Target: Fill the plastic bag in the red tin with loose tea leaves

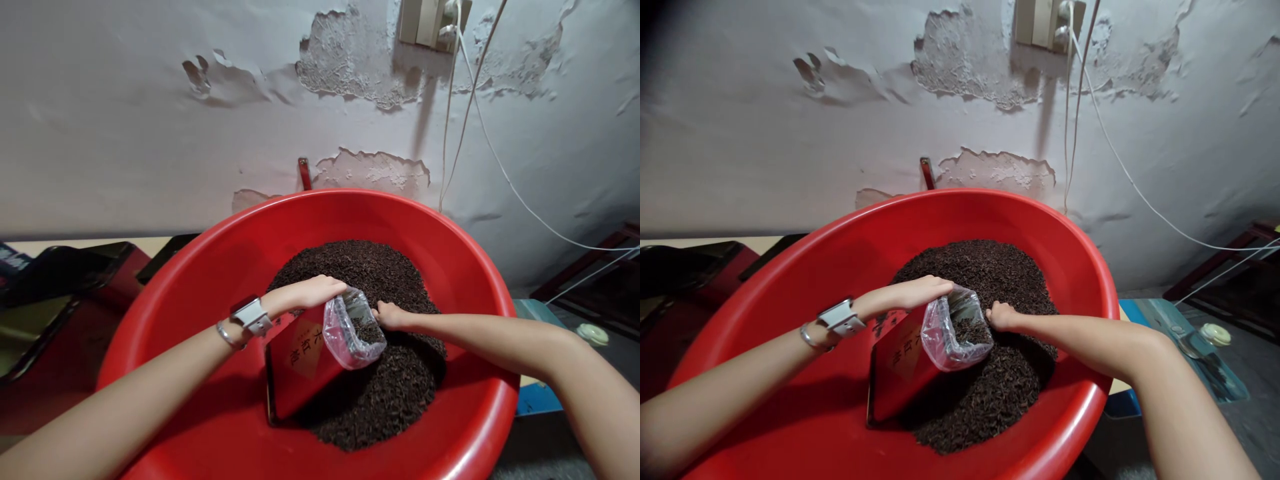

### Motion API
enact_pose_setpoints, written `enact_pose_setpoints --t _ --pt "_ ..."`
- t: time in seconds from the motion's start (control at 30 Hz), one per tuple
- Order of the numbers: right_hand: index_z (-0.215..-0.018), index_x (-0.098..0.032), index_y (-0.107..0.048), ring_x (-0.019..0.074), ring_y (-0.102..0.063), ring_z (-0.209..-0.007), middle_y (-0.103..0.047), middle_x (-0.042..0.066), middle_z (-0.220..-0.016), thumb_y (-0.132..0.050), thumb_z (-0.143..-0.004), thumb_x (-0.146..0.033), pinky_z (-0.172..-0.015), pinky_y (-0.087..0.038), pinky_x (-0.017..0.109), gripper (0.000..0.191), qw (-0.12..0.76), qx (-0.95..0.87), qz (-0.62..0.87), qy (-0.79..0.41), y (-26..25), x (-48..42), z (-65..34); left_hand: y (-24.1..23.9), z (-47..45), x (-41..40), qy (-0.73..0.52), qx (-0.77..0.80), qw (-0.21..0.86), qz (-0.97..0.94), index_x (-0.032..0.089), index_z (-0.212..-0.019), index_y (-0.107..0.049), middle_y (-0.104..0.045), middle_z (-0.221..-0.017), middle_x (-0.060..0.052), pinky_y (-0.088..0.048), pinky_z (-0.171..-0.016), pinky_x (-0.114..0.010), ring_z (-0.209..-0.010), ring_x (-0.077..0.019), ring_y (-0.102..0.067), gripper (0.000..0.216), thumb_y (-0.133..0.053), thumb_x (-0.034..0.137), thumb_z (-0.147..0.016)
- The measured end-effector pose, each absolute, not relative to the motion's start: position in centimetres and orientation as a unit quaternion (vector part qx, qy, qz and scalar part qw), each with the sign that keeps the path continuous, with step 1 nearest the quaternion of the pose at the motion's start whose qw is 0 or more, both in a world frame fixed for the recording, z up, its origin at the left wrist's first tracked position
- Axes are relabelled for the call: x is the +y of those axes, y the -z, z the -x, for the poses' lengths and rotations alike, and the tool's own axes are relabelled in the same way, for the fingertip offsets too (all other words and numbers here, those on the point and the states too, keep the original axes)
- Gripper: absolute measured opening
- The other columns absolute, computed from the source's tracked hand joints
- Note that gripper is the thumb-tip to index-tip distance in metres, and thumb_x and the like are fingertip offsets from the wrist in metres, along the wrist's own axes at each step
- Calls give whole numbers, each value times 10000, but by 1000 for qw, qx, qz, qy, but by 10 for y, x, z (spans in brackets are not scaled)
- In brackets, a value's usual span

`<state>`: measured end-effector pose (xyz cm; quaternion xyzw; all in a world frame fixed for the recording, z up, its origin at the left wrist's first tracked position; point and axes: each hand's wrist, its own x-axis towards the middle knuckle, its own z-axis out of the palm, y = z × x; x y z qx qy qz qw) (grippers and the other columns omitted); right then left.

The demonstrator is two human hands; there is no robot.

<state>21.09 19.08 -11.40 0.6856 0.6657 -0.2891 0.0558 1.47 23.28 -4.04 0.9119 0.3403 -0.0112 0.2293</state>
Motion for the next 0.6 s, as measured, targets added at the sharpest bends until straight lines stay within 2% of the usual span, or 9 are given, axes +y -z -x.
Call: enact_pose_setpoints --t 0.17,0.37,0.5,0.6 --pt "-1055 -77 -574 259 -586 -996 -604 194 -1092 -410 -875 -329 -776 -435 303 350 1 678 -682 274 106 200 -208 36 -18 230 28 351 226 -908 179 -949 -639 -664 -971 -24 -410 -750 -234 -815 -154 -566 424 -225 246 -887" --pt "-992 -137 -548 152 -585 -854 -640 71 -943 -355 -897 -360 -706 -423 230 310 -137 702 -655 244 69 216 -206 36 -19 229 26 363 189 -912 166 -750 -604 -614 -712 -8 -385 -604 -207 -643 -127 -511 395 -245 272 -876" --pt "-893 -128 -576 117 -569 -703 -632 49 -829 -342 -901 -399 -609 -433 204 358 -179 716 -549 393 50 203 -200 37 -20 230 24 358 177 -916 169 -728 -571 -588 -698 -7 -377 -602 -205 -637 -125 -496 374 -237 256 -870" --pt "-978 -111 -566 112 -577 -693 -633 70 -858 -292 -916 -425 -585 -453 201 421 -159 684 -502 505 38 197 -199 36 -20 230 35 366 171 -914 159 -724 -568 -593 -724 -25 -387 -634 -222 -657 -137 -506 385 -227 257 -872"
